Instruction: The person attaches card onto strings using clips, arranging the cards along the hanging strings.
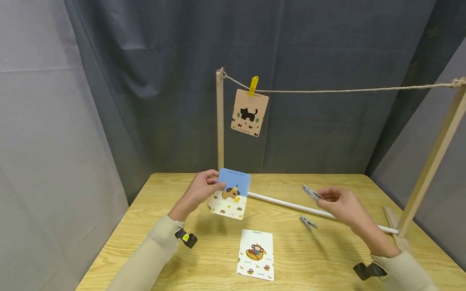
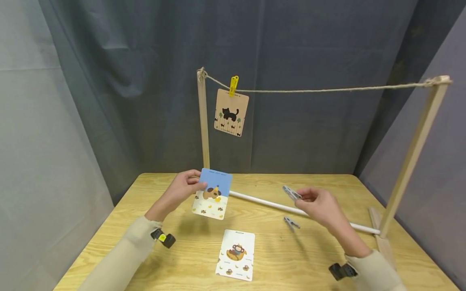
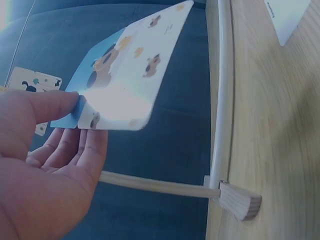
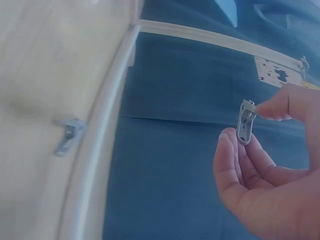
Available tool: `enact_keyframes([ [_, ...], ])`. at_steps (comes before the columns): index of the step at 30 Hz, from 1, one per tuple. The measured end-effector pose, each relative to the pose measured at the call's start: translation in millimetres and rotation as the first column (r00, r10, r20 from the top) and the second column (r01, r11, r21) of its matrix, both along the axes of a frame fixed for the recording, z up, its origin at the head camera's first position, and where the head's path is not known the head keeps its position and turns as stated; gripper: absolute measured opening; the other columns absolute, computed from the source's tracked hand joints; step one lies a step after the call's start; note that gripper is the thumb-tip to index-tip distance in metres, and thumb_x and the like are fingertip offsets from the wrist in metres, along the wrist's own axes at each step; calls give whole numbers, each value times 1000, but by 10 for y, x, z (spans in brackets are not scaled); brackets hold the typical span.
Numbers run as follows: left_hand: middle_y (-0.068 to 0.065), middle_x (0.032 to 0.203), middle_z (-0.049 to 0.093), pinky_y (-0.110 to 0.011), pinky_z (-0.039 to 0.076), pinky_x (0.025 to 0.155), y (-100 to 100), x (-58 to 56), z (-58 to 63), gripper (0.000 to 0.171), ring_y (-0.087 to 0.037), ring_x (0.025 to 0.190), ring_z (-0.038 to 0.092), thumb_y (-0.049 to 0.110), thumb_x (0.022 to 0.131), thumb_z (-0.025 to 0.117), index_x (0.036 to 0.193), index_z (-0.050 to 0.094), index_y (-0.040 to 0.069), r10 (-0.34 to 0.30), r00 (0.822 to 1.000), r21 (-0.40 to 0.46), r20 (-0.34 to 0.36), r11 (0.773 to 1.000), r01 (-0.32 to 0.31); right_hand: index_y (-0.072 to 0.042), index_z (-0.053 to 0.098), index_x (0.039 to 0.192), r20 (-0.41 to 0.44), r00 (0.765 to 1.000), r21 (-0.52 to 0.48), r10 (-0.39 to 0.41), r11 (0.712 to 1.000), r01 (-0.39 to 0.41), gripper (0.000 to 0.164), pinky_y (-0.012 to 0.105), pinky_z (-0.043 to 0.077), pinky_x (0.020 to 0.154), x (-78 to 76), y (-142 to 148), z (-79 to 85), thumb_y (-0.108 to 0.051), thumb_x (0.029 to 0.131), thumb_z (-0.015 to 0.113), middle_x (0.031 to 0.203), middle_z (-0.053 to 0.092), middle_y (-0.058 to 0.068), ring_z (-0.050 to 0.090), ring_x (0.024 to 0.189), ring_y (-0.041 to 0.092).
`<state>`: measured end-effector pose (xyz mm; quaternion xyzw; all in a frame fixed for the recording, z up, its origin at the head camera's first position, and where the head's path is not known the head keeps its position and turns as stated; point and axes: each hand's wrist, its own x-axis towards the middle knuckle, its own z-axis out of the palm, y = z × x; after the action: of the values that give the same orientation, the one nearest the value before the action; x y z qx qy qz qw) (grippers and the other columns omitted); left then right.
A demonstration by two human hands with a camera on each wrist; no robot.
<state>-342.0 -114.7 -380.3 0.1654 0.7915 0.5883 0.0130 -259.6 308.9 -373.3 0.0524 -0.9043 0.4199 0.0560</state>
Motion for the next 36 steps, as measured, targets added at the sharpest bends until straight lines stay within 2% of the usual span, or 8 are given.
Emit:
enact_keyframes([
  [7,-6,96,77,-38,52,88,158,-28,111,31,-19,96,70,21,97,75,125,67,8,13,999,21,-37,1000,-12,-7,68,128,-75,997,-1,-18,1000,18,34,29,50,70,-41,-75,260,-23,99,66,113,72,11,66,91,18],
  [12,-8,108,76,-41,53,92,298,-48,167,29,-19,103,70,22,98,74,122,70,7,8,999,49,-51,999,-5,-6,69,125,-132,991,-44,-36,999,30,32,27,50,70,-129,-145,426,-19,96,67,107,72,8,64,86,14],
  [17,-9,103,75,-35,53,83,438,-72,202,24,-18,95,69,20,98,73,117,72,6,3,998,107,-59,994,3,-6,71,125,-200,978,-81,-51,996,36,31,24,49,67,-209,-196,612,-19,97,68,100,70,-1,61,83,10],
  [21,-9,98,74,-32,52,81,556,-121,232,23,-17,89,68,21,99,73,114,72,4,2,998,162,-64,987,9,-7,70,127,-226,973,-99,-54,995,32,33,24,51,70,-256,-240,784,-24,98,67,103,70,-1,64,86,9],
  [25,-7,98,76,-32,52,83,674,-164,265,22,-16,90,69,23,99,73,113,74,6,6,997,164,-74,986,6,-11,71,126,-226,972,-111,-63,993,39,33,26,51,72,-289,-301,945,-28,99,67,105,71,1,67,88,9],
  [28,-8,99,76,-32,52,83,752,-183,299,23,-16,91,69,24,99,72,113,74,6,5,997,165,-83,986,8,-11,71,127,-240,969,-119,-63,992,35,33,27,49,73,-317,-336,1050,-30,99,66,101,72,-3,66,89,10],
  [32,-10,100,76,-30,52,81,854,-212,358,24,-16,88,68,24,100,72,112,74,4,-2,996,193,-86,981,19,-10,70,128,-282,958,-131,-54,991,18,35,25,48,79,-352,-354,1169,-31,101,64,95,71,-10,65,91,11],
  [36,-10,99,75,-29,52,80,944,-249,428,25,-16,88,68,25,100,72,112,74,4,-1,995,215,-96,976,22,-12,72,125,-320,945,-159,-62,987,11,33,26,47,79,-390,-382,1297,-32,101,64,93,71,-11,64,92,14],
])
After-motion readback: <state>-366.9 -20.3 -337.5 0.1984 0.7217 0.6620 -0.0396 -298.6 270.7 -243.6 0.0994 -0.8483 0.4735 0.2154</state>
